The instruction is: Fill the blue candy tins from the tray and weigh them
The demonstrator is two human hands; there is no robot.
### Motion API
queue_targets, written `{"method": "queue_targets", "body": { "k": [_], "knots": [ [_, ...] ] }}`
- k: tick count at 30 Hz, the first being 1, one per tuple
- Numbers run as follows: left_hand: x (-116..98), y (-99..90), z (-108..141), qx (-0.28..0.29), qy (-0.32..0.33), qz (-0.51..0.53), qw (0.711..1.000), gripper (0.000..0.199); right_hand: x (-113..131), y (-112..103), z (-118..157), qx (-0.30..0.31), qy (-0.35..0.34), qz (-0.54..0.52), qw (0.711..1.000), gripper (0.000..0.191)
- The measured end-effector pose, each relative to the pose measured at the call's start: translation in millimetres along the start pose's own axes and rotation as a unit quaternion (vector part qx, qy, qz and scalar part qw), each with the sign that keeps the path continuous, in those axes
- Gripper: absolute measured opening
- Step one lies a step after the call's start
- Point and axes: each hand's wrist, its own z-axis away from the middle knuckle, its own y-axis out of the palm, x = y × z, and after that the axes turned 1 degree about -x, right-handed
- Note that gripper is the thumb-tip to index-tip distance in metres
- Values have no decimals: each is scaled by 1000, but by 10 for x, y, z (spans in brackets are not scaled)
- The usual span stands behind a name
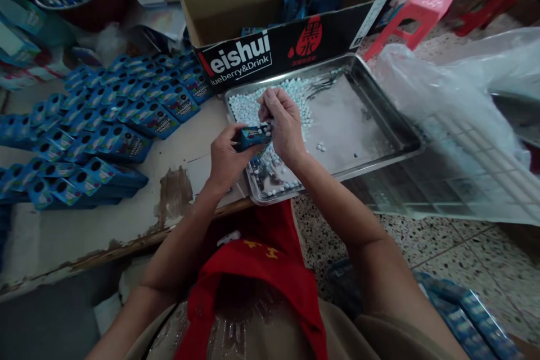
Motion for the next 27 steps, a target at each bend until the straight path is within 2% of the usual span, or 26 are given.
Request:
{"method": "queue_targets", "body": {
  "k": [2,4,8,11,14,16,18,21,24,26,27],
  "knots": [
    [36,16,-5,0,1,6,1000,43,52,5,28,31,69,8,997,33],
    [66,24,-13,-2,0,8,1000,43,105,6,25,32,94,14,995,32],
    [89,7,-13,-9,30,-24,999,45,116,-136,-137,-36,73,-3,997,32],
    [117,-31,1,-16,67,-66,995,47,0,-352,-317,-56,86,-111,989,33],
    [170,-62,15,-35,65,-53,996,45,-184,-516,-395,-105,125,-198,967,26],
    [191,-80,29,-39,64,-24,997,42,-294,-574,-368,-153,163,-212,951,22],
    [189,-120,57,-35,61,8,997,42,-366,-617,-307,-172,192,-193,947,22],
    [191,-284,155,-34,6,73,997,43,-403,-700,-224,-138,194,-133,962,26],
    [281,-587,339,-48,-67,127,988,46,-410,-792,-163,-140,186,-87,969,21],
    [395,-811,498,-65,-94,124,986,51,-409,-836,-108,-145,200,-51,968,20],
    [461,-909,579,-75,-102,115,985,52,-402,-851,-72,-129,216,-30,967,20]
  ]
}}
